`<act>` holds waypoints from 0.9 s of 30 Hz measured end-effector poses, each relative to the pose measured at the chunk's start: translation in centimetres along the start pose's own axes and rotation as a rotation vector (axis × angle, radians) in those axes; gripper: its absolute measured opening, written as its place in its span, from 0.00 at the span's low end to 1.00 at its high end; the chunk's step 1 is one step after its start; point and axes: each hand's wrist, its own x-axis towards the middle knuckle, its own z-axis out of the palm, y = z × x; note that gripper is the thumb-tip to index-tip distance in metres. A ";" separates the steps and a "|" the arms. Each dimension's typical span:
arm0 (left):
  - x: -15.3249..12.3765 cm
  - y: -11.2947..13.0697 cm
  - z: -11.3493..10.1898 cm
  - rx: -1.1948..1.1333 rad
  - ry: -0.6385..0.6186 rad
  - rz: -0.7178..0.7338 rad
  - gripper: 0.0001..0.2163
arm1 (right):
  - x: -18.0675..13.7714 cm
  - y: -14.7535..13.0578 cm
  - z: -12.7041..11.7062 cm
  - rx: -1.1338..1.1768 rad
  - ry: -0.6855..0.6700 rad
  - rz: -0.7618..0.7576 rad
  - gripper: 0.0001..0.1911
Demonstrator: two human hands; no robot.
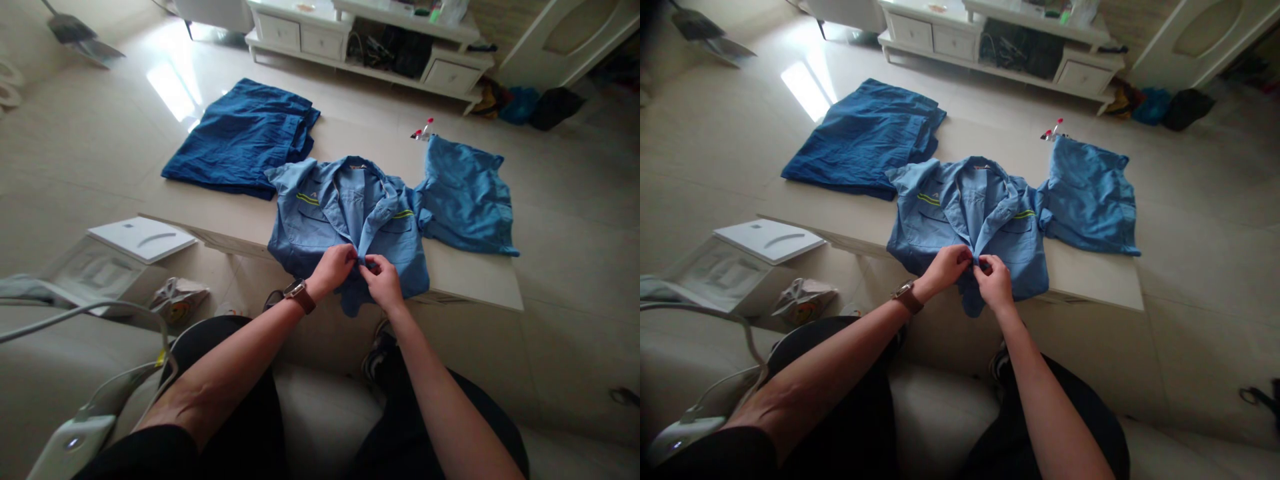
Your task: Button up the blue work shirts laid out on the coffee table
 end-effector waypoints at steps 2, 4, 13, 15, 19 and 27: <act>0.0 0.1 -0.1 -0.039 0.002 -0.010 0.07 | 0.1 -0.1 0.0 -0.008 0.011 -0.032 0.15; -0.1 0.2 -0.2 -0.072 0.005 -0.017 0.07 | 0.1 0.0 0.0 0.001 0.023 -0.053 0.15; -0.5 1.6 -1.0 -0.127 -0.001 -0.048 0.08 | 0.0 -0.4 -0.4 0.107 -0.018 0.065 0.10; -0.5 1.8 -1.0 -0.184 -0.006 -0.069 0.09 | -0.1 -0.6 -0.4 0.127 -0.003 0.077 0.09; -0.5 1.3 -0.3 -0.340 -0.007 -0.149 0.05 | -0.1 -0.7 -0.4 0.105 0.007 0.041 0.09; -0.5 0.5 1.3 -0.570 0.040 -0.297 0.03 | -0.3 -1.0 -0.3 -0.025 0.027 -0.074 0.05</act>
